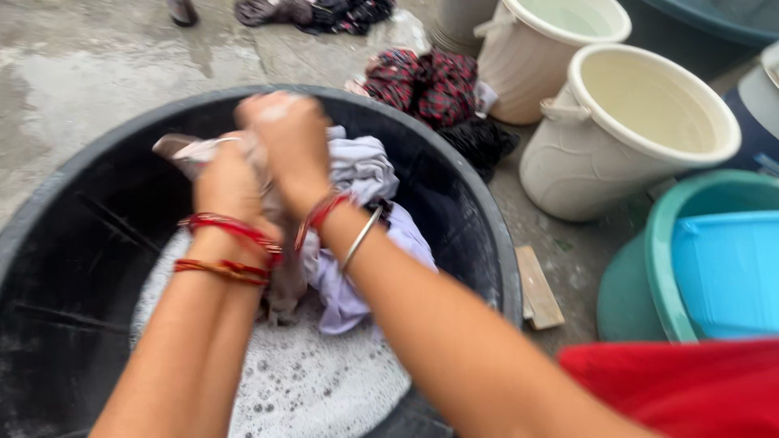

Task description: The person washes clothes by hand in a large plastic tub, repeatedly scrubbing, wringing, and soaking various fabric items in soapy water.

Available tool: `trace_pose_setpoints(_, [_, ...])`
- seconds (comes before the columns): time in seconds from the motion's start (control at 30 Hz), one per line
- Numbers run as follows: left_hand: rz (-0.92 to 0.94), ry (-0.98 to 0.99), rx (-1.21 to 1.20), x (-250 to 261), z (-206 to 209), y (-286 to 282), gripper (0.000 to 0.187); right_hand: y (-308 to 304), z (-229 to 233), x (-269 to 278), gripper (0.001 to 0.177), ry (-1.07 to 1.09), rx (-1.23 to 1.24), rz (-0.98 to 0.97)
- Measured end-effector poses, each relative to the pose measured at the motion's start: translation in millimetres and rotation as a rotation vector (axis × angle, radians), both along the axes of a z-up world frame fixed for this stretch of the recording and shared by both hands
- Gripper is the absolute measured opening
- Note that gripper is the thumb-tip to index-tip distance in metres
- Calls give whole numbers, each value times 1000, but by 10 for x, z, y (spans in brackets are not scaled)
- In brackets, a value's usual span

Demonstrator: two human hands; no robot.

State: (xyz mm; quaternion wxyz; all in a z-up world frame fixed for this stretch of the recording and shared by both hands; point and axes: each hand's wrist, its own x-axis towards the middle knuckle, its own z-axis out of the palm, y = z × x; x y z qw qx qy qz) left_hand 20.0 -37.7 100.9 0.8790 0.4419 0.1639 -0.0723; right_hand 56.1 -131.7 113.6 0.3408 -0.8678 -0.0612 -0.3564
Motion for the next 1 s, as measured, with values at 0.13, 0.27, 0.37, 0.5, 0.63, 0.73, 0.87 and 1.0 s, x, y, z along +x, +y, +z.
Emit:
trace_pose_setpoints(0.13, [-6, -16, 121, -67, 82, -9, 19, -39, -112, 10, 17, -143, -318, -1])
trace_pose_setpoints(0.27, [34, -23, 528, 83, 251, 335, 21, 716, -259, -619, 11, -6, 29, 186])
trace_pose_setpoints(0.37, [58, 37, 385, -19, 261, 237, 22, 447, -326, -182, 5, -190, -374, 62])
trace_pose_setpoints(0.5, [-88, -57, -108, -161, 127, -291, 29, -92, -414, 351, 7, -62, -281, -106])
trace_pose_setpoints(0.63, [-28, -67, 748, 8, 205, 167, 15, 463, -274, -371, 10, -89, -296, 99])
trace_pose_setpoints(0.73, [-16, 32, 732, 48, 169, 230, 16, 716, -16, -632, 18, 336, 90, 85])
trace_pose_setpoints(0.87, [-60, 86, 322, -42, 33, 12, 18, 63, -129, -50, 25, 166, 246, 121])
trace_pose_setpoints(1.0, [-24, 11, -51, -44, -121, -100, 17, -71, -232, -99, 25, 290, 540, 40])
